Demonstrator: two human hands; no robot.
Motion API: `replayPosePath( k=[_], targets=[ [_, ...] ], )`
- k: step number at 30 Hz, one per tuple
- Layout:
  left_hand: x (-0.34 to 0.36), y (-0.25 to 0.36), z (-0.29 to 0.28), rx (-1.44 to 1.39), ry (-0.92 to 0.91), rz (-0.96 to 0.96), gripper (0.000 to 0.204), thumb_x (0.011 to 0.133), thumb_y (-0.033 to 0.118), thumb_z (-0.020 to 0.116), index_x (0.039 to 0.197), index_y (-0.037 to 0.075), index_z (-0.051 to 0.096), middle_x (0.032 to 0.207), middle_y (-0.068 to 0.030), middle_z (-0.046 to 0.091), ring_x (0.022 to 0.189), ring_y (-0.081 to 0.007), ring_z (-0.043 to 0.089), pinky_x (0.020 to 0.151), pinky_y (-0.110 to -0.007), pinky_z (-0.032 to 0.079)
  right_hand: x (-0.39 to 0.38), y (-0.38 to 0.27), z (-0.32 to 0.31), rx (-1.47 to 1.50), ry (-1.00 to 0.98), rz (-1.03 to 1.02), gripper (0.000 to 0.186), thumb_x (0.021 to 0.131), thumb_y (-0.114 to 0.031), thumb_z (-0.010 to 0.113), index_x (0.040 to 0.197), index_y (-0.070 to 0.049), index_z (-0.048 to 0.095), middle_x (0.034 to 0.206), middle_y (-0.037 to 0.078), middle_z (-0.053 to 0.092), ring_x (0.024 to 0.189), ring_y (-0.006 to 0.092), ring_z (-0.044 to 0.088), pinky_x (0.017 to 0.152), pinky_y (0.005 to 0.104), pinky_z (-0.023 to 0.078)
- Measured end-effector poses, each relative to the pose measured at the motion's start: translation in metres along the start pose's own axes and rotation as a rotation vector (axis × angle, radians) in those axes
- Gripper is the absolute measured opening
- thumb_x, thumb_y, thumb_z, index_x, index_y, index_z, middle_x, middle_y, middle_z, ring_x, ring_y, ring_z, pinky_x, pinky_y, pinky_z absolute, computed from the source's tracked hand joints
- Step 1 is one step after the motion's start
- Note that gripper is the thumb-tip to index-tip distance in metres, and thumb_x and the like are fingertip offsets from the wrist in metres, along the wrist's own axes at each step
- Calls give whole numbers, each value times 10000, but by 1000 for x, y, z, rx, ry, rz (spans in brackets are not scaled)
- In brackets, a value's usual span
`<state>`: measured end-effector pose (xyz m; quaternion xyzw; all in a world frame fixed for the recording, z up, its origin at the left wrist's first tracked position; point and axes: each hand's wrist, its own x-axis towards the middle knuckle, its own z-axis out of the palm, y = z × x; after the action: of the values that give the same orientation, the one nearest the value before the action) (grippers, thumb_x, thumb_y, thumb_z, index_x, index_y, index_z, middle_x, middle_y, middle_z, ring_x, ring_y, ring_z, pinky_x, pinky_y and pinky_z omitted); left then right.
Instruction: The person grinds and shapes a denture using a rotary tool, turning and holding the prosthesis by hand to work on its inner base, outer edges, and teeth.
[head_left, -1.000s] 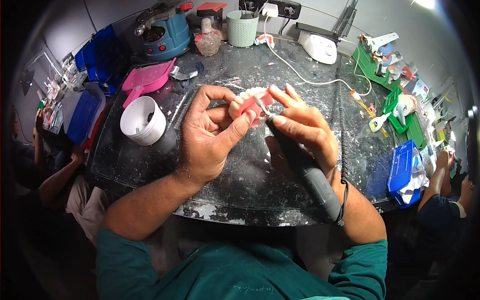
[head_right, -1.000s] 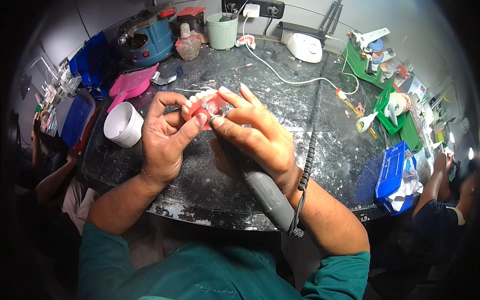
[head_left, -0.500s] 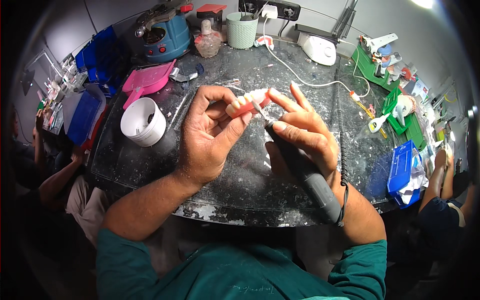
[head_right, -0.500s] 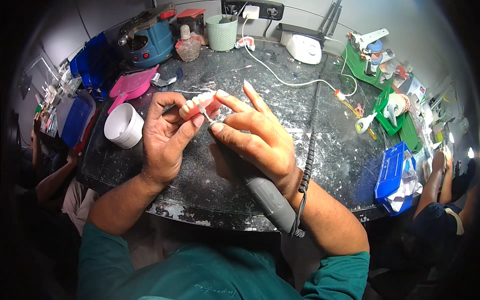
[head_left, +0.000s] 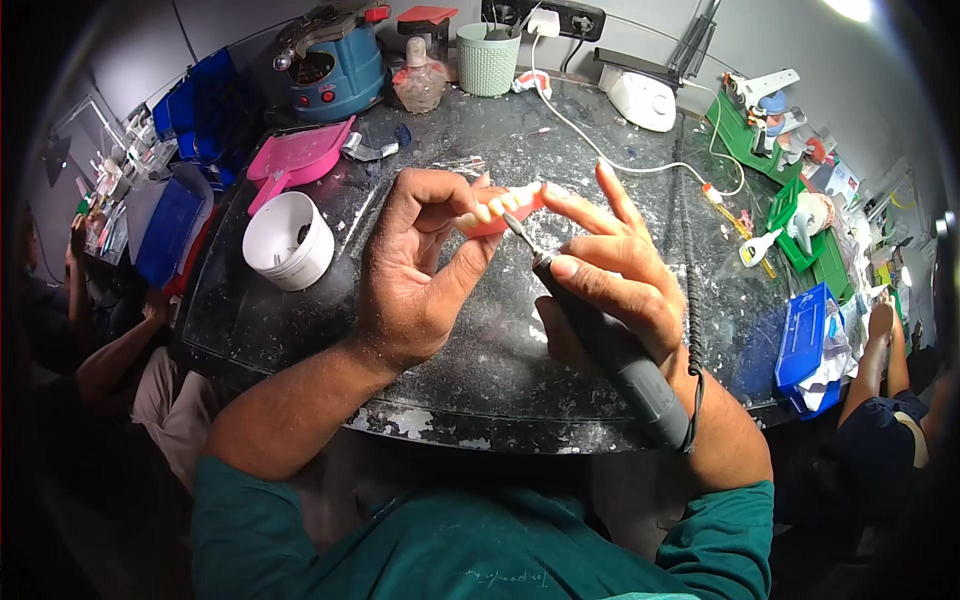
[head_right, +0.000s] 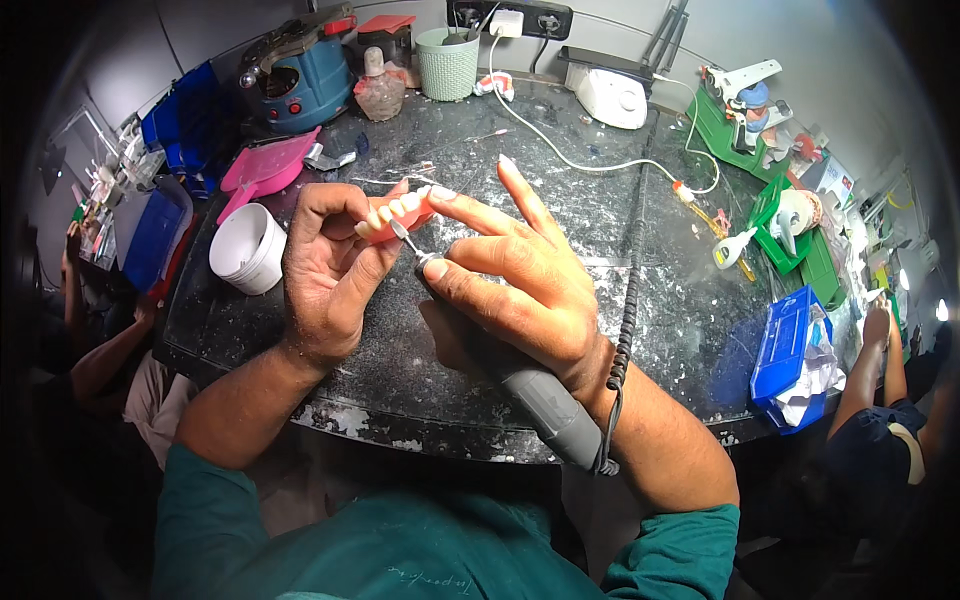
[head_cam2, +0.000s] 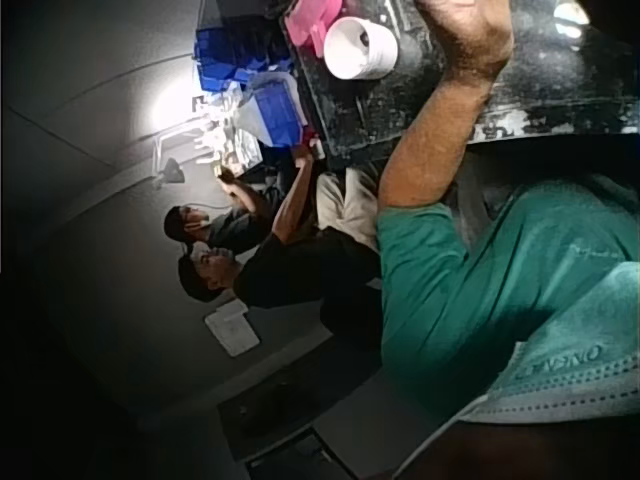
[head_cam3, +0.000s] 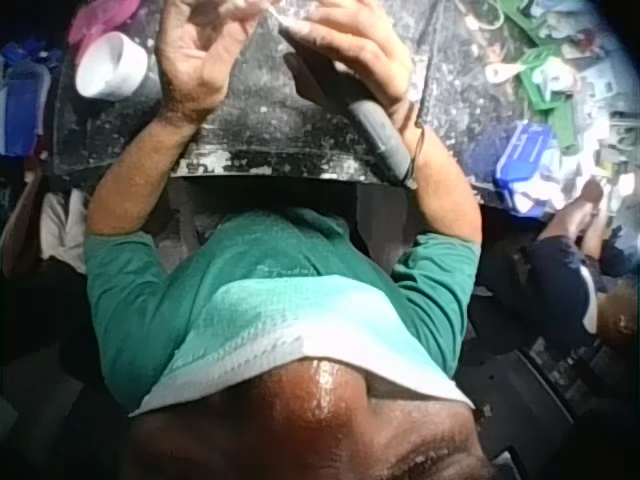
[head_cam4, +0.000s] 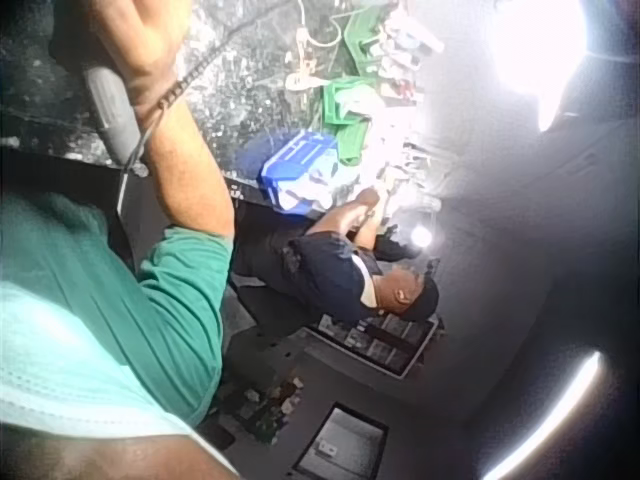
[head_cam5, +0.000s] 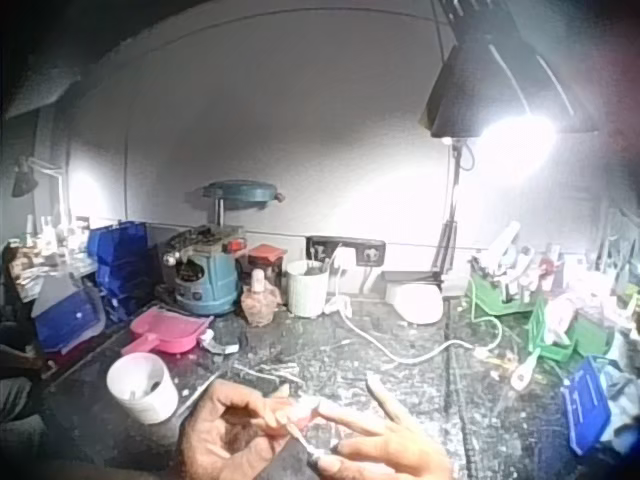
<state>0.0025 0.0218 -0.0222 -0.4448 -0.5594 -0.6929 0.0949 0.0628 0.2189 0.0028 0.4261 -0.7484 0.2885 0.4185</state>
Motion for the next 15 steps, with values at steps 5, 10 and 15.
replayPosePath(
  k=[5,10,15],
  targets=[
    [2,1,3,17,4,15,284,904,-43,593,1129,36,440,1078,-40,514,1119,-151,580,1170,-456,278,-2,1,2,20,59,17,354,761,4,756,1080,-76,624,910,86,629,1126,406,636,1070,660,319],
    [0,0,2,23,11,24,281,903,-44,598,1121,35,440,1074,-31,512,1104,-140,583,1171,-454,278,2,-5,6,81,139,77,378,707,28,785,1050,-89,676,902,70,660,1127,381,647,1086,642,308],
    [-3,8,6,-124,59,-163,268,918,-38,595,1116,34,431,1055,-48,550,1075,-115,580,1081,-363,400,2,-4,6,119,157,77,381,715,34,781,1059,-86,669,913,70,652,1123,389,646,1088,643,305]
  ],
)
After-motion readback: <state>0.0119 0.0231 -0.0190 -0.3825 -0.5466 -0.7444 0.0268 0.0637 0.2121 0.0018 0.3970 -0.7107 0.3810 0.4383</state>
